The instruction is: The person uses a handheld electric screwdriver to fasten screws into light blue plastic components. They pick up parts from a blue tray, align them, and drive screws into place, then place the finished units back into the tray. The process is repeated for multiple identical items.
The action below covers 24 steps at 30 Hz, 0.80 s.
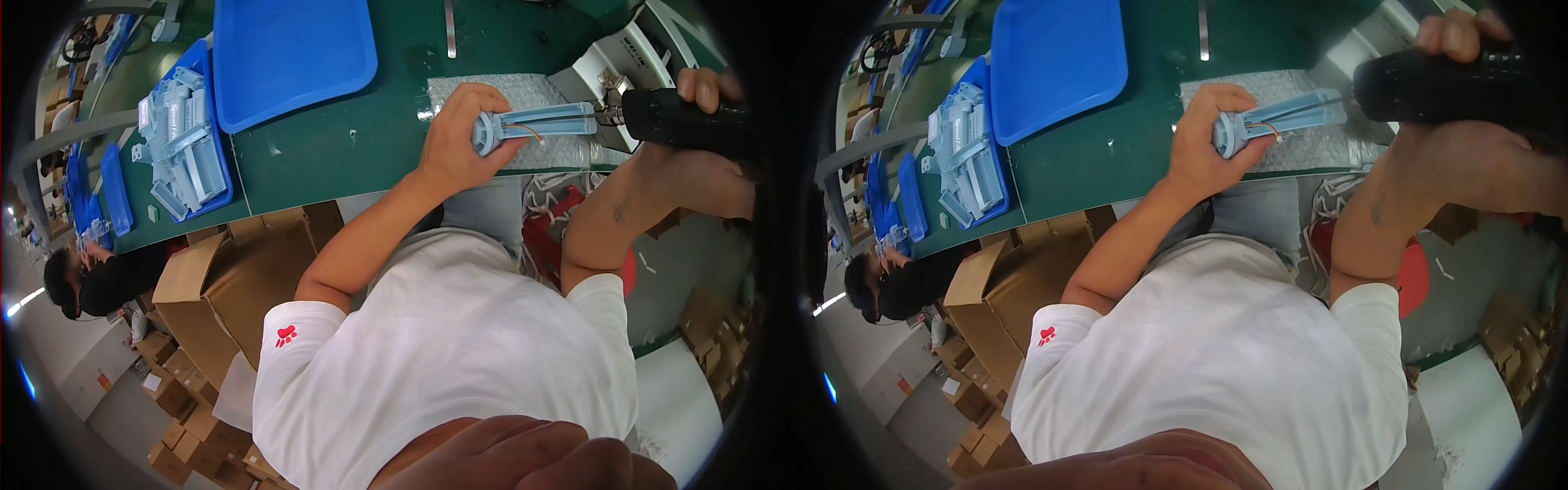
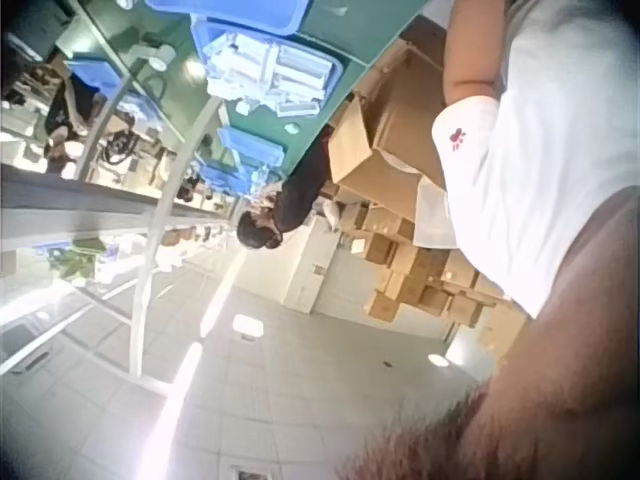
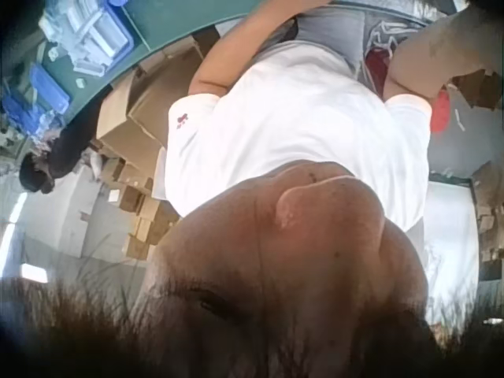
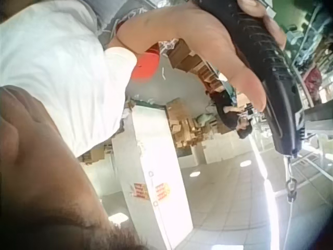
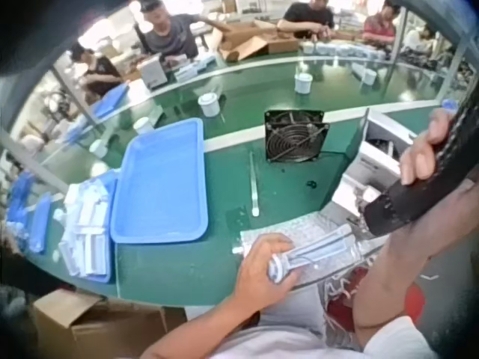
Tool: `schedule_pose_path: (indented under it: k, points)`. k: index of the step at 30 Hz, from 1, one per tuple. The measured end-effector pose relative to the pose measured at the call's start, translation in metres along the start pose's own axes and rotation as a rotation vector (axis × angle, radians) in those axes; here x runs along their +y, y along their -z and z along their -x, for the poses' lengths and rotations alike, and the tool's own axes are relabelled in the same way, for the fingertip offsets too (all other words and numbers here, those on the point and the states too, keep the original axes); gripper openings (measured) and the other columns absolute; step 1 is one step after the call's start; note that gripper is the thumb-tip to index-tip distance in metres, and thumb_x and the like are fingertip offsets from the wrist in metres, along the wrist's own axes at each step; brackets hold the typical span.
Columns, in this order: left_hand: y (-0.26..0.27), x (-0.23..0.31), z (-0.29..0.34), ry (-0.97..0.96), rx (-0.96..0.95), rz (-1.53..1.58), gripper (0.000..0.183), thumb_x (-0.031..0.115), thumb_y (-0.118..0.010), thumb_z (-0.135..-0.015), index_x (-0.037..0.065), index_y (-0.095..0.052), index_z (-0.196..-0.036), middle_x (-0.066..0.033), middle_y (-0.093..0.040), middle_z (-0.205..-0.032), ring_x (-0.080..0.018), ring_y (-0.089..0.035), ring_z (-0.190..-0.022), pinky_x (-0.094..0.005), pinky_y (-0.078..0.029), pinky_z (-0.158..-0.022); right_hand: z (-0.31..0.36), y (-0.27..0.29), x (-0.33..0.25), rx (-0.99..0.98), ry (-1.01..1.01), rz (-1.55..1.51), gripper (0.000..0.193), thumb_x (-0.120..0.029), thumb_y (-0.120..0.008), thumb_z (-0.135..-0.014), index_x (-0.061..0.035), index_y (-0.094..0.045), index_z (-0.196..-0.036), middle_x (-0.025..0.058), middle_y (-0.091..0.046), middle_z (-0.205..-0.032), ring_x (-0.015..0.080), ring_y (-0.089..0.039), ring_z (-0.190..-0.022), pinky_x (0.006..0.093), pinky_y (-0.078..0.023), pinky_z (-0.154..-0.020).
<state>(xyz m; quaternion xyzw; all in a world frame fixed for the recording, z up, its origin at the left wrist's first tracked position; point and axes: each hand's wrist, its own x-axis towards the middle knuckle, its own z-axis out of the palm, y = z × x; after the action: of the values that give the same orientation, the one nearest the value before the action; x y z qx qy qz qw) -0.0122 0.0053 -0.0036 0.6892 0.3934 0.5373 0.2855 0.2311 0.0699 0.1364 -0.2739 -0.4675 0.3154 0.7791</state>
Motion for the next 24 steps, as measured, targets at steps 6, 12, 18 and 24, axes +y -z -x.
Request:
schedule_pose_path:
  k: [6,12,18,24]
  points:
    - [0.0002,0.0005,-0.0009,-0.003,-0.008,-0.004,0.044,0.006,-0.088,-0.073,0.007,-0.063,-0.109,-0.0117,-0.068,-0.110,-0.0266,-0.067,-0.097,-0.0354,-0.053,-0.084,0.0037,0.0057,-0.0025,-0.009,-0.006,-0.016,0.098,-0.090,-0.054,-0.078,0.0034,-0.057,-0.108,0.0156,-0.059,-0.094,0.0217,-0.057,-0.067,0.0343,-0.047,-0.061]
    - [0.0017,0.0000,-0.0015,0.001,-0.023,-0.004,0.043,0.005,-0.087,-0.073,0.006,-0.062,-0.108,-0.0115,-0.068,-0.110,-0.0274,-0.067,-0.099,-0.0364,-0.053,-0.086,0.0000,0.0063,-0.0015,-0.020,0.001,-0.020,0.095,-0.088,-0.053,-0.078,0.0027,-0.058,-0.108,0.0151,-0.060,-0.094,0.0214,-0.056,-0.068,0.0345,-0.047,-0.062]
    - [0.0011,-0.0017,-0.0017,-0.023,-0.026,-0.010,0.043,0.005,-0.087,-0.073,0.006,-0.062,-0.109,-0.0120,-0.068,-0.110,-0.0275,-0.066,-0.099,-0.0365,-0.053,-0.086,-0.0020,0.0050,-0.0006,-0.029,0.008,-0.029,0.093,-0.086,-0.053,-0.079,0.0019,-0.058,-0.108,0.0146,-0.060,-0.094,0.0211,-0.056,-0.068,0.0347,-0.047,-0.062]
    - [0.0005,-0.0013,-0.0020,-0.024,-0.018,-0.003,0.043,0.004,-0.087,-0.074,0.005,-0.061,-0.108,-0.0119,-0.068,-0.110,-0.0269,-0.066,-0.098,-0.0360,-0.052,-0.086,-0.0030,0.0054,-0.0008,-0.029,0.012,-0.040,0.090,-0.085,-0.053,-0.080,0.0011,-0.059,-0.108,0.0141,-0.060,-0.094,0.0208,-0.056,-0.068,0.0349,-0.047,-0.062]
